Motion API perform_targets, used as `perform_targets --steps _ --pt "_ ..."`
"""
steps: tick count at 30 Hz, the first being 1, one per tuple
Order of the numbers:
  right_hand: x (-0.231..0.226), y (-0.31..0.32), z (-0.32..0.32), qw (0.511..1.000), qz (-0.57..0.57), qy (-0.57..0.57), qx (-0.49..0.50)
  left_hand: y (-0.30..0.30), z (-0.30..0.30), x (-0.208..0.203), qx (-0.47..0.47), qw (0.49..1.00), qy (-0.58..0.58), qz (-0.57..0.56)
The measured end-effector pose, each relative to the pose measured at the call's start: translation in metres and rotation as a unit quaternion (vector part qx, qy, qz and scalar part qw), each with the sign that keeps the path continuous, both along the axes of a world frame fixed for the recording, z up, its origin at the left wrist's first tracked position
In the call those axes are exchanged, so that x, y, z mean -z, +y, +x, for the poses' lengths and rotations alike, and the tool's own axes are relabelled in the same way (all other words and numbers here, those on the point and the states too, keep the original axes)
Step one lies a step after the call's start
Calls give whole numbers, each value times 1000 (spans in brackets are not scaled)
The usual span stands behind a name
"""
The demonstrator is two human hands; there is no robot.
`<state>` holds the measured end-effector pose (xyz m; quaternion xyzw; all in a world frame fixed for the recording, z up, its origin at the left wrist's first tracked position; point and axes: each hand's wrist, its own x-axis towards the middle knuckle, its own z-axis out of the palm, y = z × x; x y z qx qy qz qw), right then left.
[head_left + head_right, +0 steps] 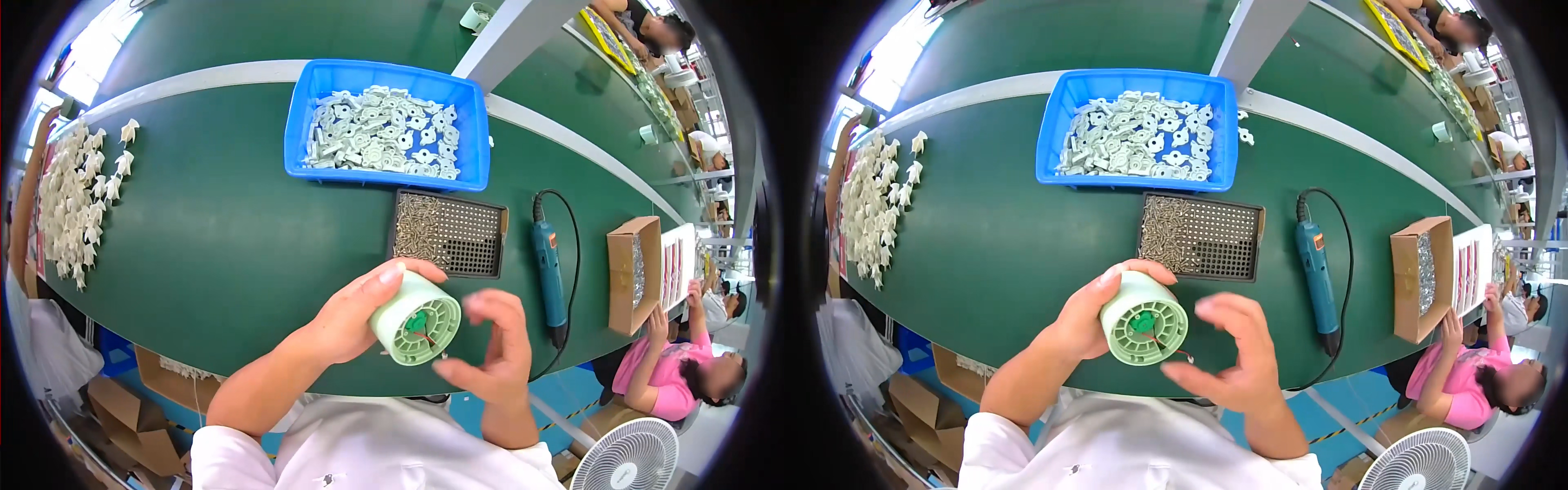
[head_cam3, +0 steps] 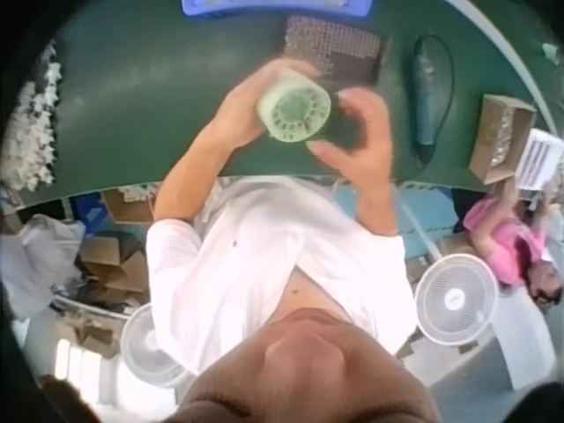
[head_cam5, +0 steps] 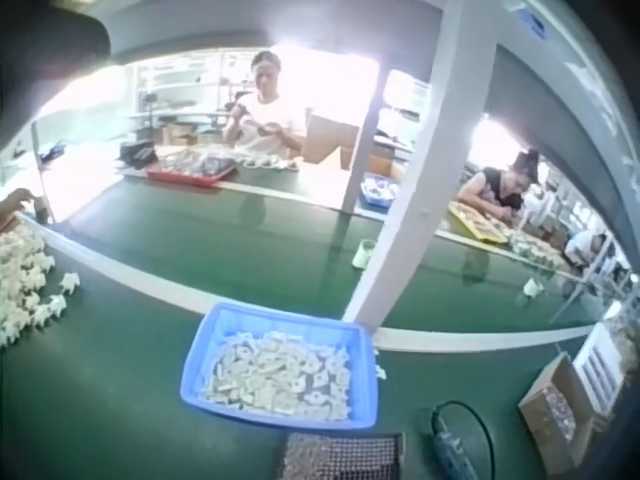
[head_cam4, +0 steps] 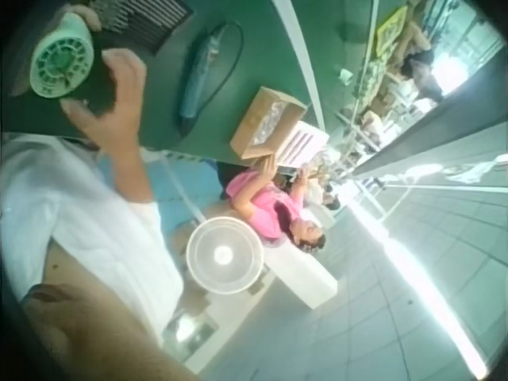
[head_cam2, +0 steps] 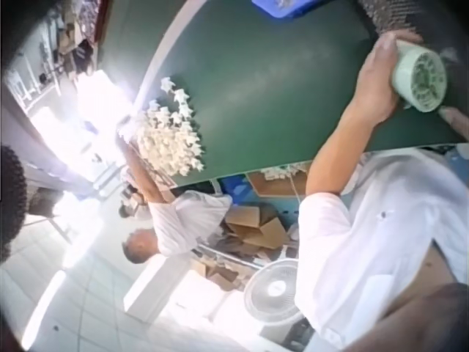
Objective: Assembling small plastic components onto a circular green base using an electric screwdriver at a production line.
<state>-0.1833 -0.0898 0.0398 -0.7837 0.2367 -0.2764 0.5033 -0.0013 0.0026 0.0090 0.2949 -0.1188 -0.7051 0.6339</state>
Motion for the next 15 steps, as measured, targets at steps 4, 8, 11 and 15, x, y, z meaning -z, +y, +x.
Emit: perform_targets --steps 4,8,11,15 --pt "4 -1 12 991 -110 9 -77 2 -11 5 16 1000 21 12" --pt "6 -1 -2 997 -64 17 -46 -1 -7 -15 -22 950 -307 53" --pt "20 2 -17 996 -61 61 2 -12 13 -30 -146 822 -550 15" --pt "36 11 -19 988 -83 118 55 -73 67 -46 -161 602 -781 -30"
